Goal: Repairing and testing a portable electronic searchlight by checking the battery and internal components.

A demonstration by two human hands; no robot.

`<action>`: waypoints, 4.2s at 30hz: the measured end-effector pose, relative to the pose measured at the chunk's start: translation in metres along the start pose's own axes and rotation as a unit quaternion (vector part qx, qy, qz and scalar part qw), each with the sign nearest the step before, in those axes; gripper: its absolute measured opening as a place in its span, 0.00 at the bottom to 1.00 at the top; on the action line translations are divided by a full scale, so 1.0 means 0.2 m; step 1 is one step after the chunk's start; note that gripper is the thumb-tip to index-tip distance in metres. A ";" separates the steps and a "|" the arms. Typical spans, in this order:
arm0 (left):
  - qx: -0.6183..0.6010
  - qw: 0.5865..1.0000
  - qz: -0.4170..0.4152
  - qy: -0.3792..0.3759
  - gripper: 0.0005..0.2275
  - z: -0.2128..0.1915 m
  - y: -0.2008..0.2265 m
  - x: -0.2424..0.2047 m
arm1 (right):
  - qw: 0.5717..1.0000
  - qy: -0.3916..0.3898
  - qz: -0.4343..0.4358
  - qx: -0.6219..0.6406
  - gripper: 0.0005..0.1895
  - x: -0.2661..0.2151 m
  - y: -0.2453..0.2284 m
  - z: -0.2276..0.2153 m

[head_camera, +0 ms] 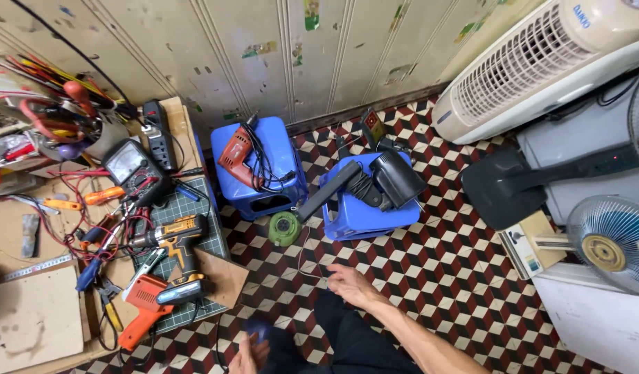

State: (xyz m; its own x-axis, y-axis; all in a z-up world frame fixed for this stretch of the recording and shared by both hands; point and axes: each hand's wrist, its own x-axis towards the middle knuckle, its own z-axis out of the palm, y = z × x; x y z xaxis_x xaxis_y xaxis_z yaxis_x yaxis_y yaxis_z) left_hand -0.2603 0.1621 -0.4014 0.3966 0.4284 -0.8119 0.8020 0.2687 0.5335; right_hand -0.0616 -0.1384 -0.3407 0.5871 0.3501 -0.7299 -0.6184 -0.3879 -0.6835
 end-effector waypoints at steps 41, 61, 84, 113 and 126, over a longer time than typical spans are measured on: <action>-0.367 0.930 -0.014 0.012 0.32 -1.84 -0.04 -0.16 | 0.902 0.246 -0.282 -0.215 0.22 -0.11 -0.76 1.79; -0.246 0.958 0.014 0.148 0.20 -2.37 0.39 0.18 | 0.899 0.010 -0.270 -0.346 0.29 0.32 -1.30 2.65; 0.155 0.936 0.312 0.041 0.14 -3.44 1.30 1.24 | 0.981 0.192 -0.031 0.006 0.38 0.68 -1.94 3.74; -0.099 0.991 0.053 -0.074 0.20 -4.16 2.01 2.18 | 0.965 0.228 0.009 0.126 0.20 0.86 -1.85 3.68; 0.075 0.969 0.215 -0.094 0.27 -3.50 1.67 1.09 | 0.947 0.276 -0.053 -0.158 0.23 0.58 -2.25 3.72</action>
State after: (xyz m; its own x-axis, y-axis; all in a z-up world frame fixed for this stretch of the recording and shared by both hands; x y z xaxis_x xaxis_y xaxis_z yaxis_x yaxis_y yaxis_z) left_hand -0.2184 0.9502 -0.2342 0.7720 0.3051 -0.5577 0.5944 -0.0354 0.8034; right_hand -0.1037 0.7107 -0.1261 0.8743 -0.0639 -0.4811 -0.4051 -0.6419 -0.6510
